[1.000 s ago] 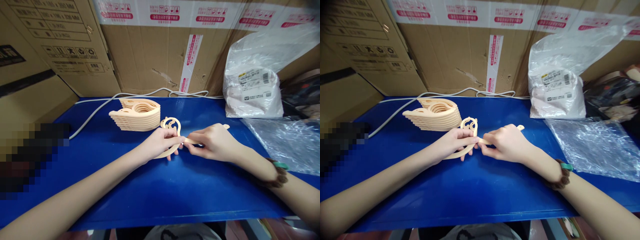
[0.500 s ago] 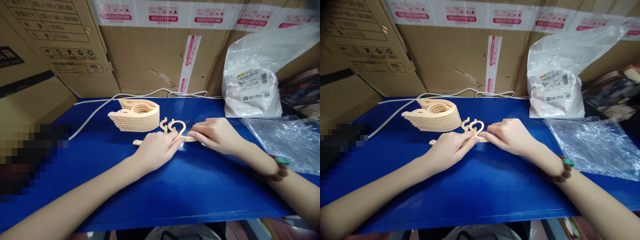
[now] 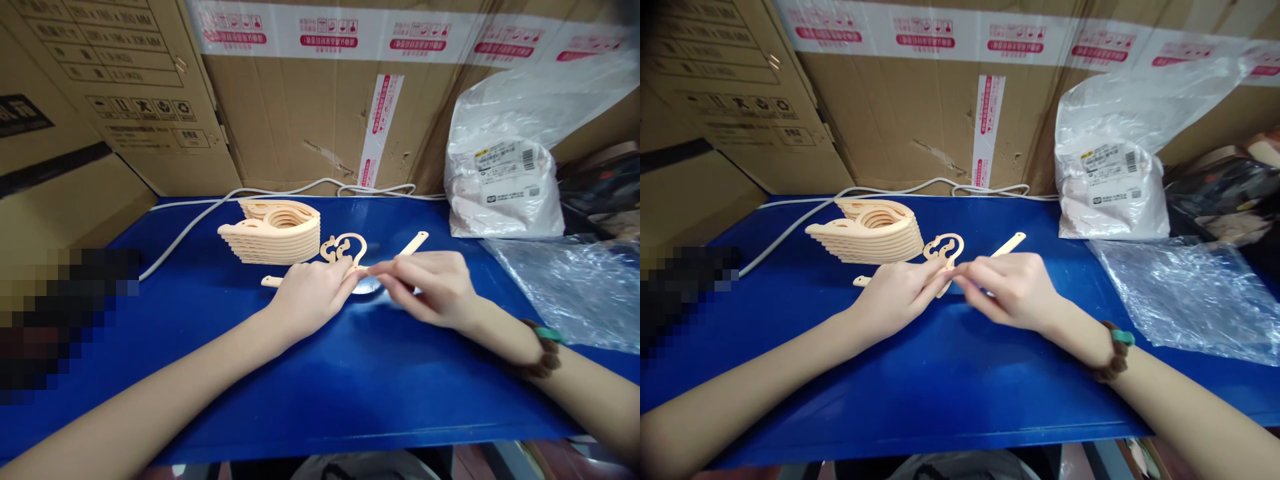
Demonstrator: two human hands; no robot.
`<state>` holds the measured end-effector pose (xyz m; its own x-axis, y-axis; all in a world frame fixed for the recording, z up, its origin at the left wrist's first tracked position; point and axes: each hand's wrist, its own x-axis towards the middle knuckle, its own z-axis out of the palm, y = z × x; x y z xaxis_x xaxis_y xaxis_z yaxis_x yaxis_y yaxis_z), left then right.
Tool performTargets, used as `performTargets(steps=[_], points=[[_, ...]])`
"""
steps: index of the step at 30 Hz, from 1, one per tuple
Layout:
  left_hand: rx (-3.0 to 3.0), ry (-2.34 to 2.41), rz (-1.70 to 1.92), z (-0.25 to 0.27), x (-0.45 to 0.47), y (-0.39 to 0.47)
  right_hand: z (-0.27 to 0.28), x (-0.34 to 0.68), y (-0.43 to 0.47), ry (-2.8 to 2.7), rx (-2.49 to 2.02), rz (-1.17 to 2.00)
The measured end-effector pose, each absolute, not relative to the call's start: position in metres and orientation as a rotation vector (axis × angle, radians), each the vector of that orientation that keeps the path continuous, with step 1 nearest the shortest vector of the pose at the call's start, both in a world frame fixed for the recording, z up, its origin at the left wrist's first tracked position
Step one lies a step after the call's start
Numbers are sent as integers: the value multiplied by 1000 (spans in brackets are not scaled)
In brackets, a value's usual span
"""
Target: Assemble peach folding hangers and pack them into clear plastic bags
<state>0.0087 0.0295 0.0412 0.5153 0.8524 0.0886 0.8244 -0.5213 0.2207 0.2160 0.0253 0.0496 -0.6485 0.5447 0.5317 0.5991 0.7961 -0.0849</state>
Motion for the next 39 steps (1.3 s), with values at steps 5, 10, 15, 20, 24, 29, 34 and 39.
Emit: performTargets(steps=[5,10,15,20,24,29,34,39], points=[[2656,1452,212,41,9,31,41,211,27,-2441,-692,-142],[2686,1454,168,41,11,29,40,218,38,-2374,-905,-93],[2739,1446,146,39,10,28,38,221,44,-2358,-1020,-14],[2824,1451,161,36,11,28,36,220,45,-2363,-996,-20],[2876,1454,186,33,11,29,35,221,46,-2376,-957,-2],[2909,1434,214,31,11,29,35,222,47,-2396,-945,31],[2963,1384,280,28,9,30,36,221,46,-2438,-946,39],[2998,1270,444,27,7,30,39,219,46,-2458,-1061,-1]])
